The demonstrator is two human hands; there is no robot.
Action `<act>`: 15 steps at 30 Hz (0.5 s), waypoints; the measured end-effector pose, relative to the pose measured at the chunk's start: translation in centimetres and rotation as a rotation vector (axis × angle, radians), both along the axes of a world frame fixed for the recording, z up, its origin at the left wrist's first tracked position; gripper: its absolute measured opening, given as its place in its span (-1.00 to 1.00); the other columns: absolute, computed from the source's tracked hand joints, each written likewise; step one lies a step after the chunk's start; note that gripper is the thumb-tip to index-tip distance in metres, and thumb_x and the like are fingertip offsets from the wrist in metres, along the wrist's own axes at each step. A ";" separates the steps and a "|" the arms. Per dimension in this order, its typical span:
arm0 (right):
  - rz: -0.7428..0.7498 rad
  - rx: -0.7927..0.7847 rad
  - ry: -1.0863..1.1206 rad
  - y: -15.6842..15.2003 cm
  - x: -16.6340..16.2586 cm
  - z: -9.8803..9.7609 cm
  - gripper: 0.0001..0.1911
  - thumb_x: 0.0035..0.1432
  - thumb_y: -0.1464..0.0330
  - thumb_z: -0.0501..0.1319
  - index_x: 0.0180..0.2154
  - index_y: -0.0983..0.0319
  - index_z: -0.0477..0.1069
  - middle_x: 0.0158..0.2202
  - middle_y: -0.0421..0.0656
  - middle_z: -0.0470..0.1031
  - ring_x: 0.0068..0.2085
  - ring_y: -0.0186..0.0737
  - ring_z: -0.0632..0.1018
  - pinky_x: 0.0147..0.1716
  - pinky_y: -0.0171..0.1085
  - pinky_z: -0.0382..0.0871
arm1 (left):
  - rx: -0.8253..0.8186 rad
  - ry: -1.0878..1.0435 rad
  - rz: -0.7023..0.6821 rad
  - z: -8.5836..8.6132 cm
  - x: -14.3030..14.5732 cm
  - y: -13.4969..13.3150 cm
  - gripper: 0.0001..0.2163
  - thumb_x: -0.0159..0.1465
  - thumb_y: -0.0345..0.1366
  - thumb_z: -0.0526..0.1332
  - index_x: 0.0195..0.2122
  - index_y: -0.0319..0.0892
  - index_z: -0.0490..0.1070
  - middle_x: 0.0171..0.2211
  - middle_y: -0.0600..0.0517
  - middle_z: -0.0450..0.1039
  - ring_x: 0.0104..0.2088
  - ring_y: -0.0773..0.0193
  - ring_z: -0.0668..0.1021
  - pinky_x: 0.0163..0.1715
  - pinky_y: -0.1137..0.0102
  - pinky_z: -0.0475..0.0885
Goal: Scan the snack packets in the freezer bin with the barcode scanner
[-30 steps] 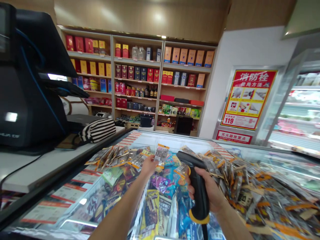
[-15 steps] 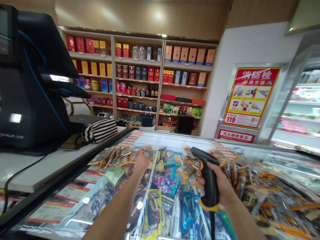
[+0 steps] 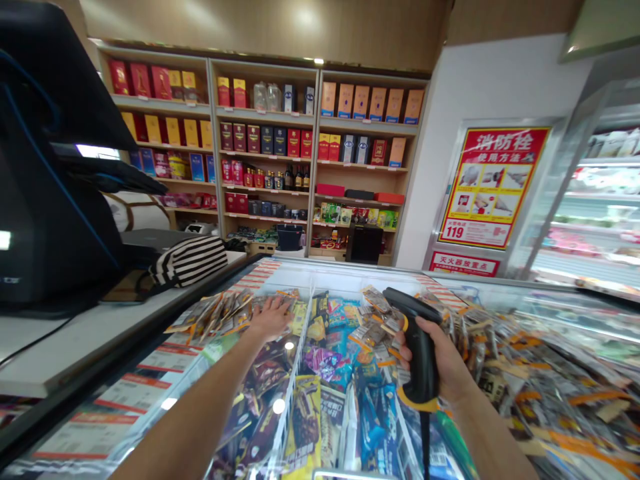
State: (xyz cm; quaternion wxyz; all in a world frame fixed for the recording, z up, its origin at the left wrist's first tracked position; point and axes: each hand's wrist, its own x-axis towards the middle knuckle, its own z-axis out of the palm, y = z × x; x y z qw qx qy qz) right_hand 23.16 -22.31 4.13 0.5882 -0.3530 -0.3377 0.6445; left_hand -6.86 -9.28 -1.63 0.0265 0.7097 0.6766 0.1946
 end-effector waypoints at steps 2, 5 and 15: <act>-0.007 -0.001 -0.004 0.0 0.1 0.0 -0.80 -0.02 0.24 0.10 -0.39 0.25 0.30 -0.59 -0.23 0.39 -0.66 -0.40 0.35 -0.72 -0.40 0.27 | -0.017 0.020 0.022 0.2 -0.5 0.7 -0.64 0.10 -0.16 0.06 -0.05 0.00 0.29 0.16 -0.03 0.08 0.15 0.03 0.07 0.03 -0.02 -0.07; -0.016 -0.003 -0.002 0.0 0.3 0.2 -0.79 -0.03 0.23 0.10 -0.41 0.26 0.30 -0.59 -0.22 0.39 -0.67 -0.40 0.35 -0.72 -0.39 0.27 | -0.037 0.033 0.062 0.8 -1.2 1.4 -0.59 0.11 -0.11 0.02 -0.01 -0.05 0.25 0.16 -0.06 0.05 0.16 -0.01 0.05 0.02 -0.03 -0.07; -0.059 -0.010 0.011 -0.4 0.9 1.2 -0.80 -0.03 0.24 0.08 -0.42 0.24 0.30 -0.64 -0.25 0.36 -0.70 -0.40 0.33 -0.73 -0.39 0.25 | -0.034 -0.038 -0.029 2.5 7.6 -0.9 -0.59 0.13 -0.18 0.09 0.00 -0.19 0.20 0.13 -0.11 0.07 0.12 0.03 0.12 0.02 0.03 0.02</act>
